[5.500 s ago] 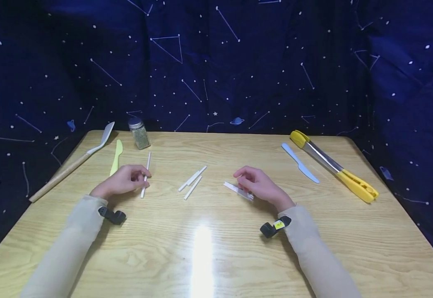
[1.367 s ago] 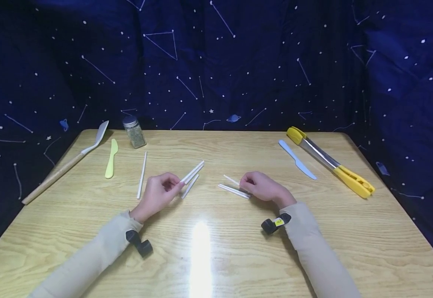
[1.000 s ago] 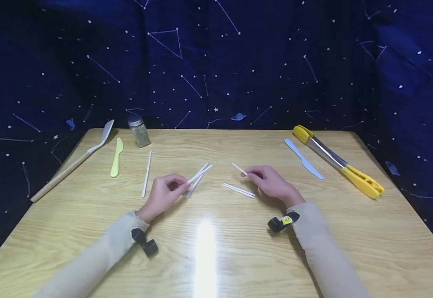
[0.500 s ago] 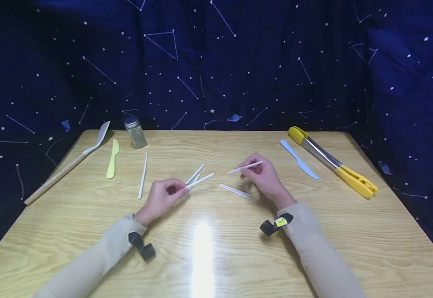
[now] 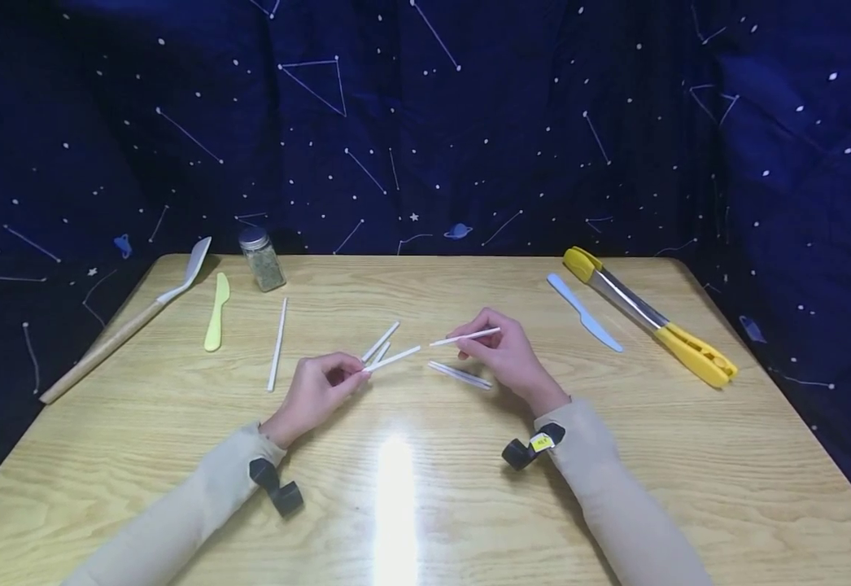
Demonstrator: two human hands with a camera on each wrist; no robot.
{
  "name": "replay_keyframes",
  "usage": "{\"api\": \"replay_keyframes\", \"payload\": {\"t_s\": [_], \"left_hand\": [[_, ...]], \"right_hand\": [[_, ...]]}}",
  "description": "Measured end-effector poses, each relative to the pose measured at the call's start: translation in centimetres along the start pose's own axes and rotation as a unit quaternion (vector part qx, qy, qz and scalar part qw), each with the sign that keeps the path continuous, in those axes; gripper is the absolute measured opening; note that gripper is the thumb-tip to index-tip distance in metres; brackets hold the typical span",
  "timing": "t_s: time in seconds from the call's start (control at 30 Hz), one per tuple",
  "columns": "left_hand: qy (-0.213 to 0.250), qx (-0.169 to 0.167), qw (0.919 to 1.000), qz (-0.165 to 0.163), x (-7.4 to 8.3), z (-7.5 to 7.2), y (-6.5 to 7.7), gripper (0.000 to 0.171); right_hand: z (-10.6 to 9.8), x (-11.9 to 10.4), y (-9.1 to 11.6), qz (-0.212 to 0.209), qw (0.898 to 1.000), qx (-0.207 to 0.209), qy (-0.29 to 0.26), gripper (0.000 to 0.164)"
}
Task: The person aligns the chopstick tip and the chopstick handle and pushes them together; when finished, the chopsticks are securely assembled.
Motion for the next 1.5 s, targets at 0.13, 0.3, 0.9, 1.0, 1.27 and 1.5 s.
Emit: {"api": "replay_keyframes", "payload": {"t_s": [0.13,0.3,0.9,1.0,1.27,1.5], "left_hand": [[0.004,-0.002,1.0,0.0,0.1,-0.2,0.2,0.005],[0.001,0.007,0.9998,0.02,0.5,-0.4,0.2,0.005],[0.003,0.013,0.9988,0.048,0.4,0.2,-0.1,0.006],[-0.003,0.013,0.9987,0.05,0.3,0.1,-0.1,0.006],[-0.031,0.004,0.9963,0.08,0.7,0.2,-0.1,0.007],[-0.026,0.002,0.9967,0.077,0.6,0.4,-0.1,0.006]], "right_hand": [[0.4,0.1,0.2,0.004,1.0,-0.003,0.007,0.017],[0.6,0.0,0.3,0.004,1.0,-0.004,0.008,0.018],[0.6,-0.1,0.6,0.0,1.0,-0.009,0.005,0.017],[0.7,0.0,0.5,0.001,1.0,-0.011,0.002,0.02],[0.9,-0.7,0.3,0.01,0.995,-0.028,0.093,0.01],[0.7,-1.1,0.2,-0.005,0.996,-0.041,0.077,0.012]]}}
Point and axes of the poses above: each hand's wrist, its own y-axis away from the middle knuckle, its own z-axis out of the palm, x = y × z, the point moved 3 cm from there along -y, towards the middle knuckle, and after that the axes turned 9 degrees about z, right-handed, at the moved point
